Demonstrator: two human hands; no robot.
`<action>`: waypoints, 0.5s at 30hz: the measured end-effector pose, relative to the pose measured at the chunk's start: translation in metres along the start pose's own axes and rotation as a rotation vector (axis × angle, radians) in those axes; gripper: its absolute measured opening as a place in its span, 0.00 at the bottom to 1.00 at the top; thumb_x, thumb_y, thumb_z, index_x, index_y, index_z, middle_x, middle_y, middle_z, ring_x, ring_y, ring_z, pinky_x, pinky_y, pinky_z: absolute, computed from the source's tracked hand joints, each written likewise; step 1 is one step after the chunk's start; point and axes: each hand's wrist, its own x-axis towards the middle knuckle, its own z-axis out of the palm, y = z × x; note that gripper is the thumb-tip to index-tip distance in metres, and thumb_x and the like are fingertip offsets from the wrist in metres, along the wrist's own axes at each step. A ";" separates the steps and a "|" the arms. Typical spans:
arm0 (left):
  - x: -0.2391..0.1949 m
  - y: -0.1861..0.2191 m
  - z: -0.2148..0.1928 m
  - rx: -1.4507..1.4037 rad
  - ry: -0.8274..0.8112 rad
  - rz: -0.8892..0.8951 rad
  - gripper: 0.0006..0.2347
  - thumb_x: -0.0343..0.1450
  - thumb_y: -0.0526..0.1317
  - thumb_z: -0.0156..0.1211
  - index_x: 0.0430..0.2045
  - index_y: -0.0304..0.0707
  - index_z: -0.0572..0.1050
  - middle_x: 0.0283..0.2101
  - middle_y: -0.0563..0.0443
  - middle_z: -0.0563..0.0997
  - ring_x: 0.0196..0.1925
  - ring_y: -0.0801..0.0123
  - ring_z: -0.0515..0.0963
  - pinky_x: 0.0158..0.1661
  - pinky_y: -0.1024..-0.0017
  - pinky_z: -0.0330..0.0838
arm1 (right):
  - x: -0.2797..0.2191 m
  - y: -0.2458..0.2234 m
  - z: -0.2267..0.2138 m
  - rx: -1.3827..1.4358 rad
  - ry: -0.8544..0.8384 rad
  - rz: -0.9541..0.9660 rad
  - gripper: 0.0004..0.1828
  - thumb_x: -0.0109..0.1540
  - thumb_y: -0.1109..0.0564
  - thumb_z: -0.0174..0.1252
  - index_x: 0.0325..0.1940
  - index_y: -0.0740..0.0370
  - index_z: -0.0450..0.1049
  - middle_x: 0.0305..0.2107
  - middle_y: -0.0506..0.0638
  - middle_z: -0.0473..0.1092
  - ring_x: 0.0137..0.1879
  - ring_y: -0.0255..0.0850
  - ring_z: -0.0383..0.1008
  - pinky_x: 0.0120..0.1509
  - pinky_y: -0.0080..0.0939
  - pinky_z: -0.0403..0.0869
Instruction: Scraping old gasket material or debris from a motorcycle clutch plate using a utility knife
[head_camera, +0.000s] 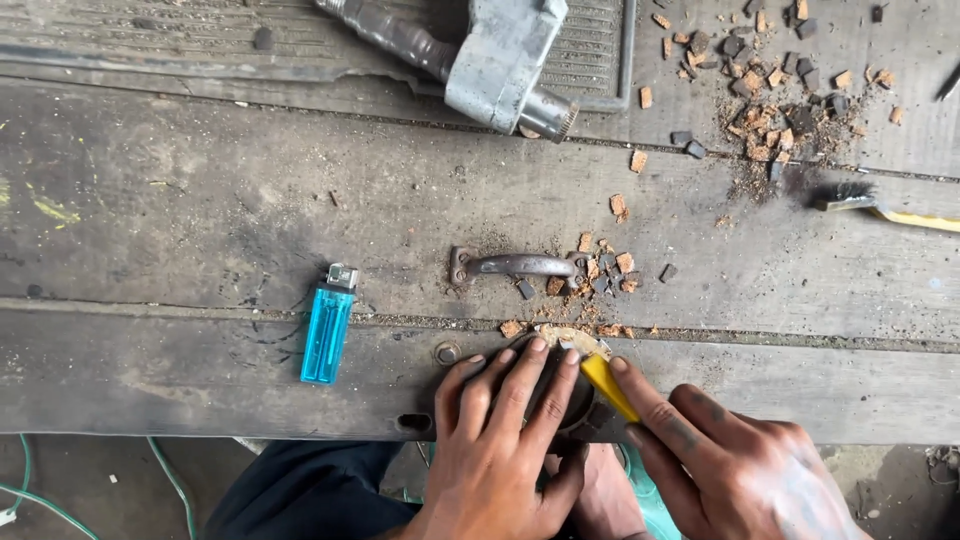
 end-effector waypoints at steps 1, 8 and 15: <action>0.000 -0.001 0.000 0.001 0.005 -0.007 0.32 0.64 0.50 0.57 0.66 0.43 0.69 0.67 0.45 0.71 0.62 0.53 0.71 0.64 0.52 0.59 | 0.002 -0.001 0.000 -0.002 -0.001 -0.008 0.31 0.62 0.47 0.56 0.71 0.45 0.68 0.24 0.40 0.68 0.17 0.37 0.75 0.20 0.44 0.74; 0.001 -0.001 -0.001 0.005 -0.016 0.004 0.33 0.66 0.53 0.57 0.68 0.41 0.66 0.69 0.43 0.69 0.61 0.54 0.70 0.63 0.52 0.59 | 0.002 -0.006 0.007 0.049 0.074 0.045 0.31 0.63 0.46 0.58 0.72 0.44 0.68 0.24 0.39 0.69 0.17 0.39 0.72 0.20 0.47 0.75; -0.005 -0.001 0.005 0.051 -0.012 0.029 0.34 0.67 0.57 0.57 0.68 0.41 0.66 0.70 0.42 0.67 0.61 0.52 0.70 0.63 0.52 0.58 | -0.003 0.017 0.007 0.574 -0.124 0.312 0.33 0.62 0.45 0.55 0.72 0.49 0.67 0.58 0.50 0.78 0.57 0.37 0.85 0.58 0.38 0.78</action>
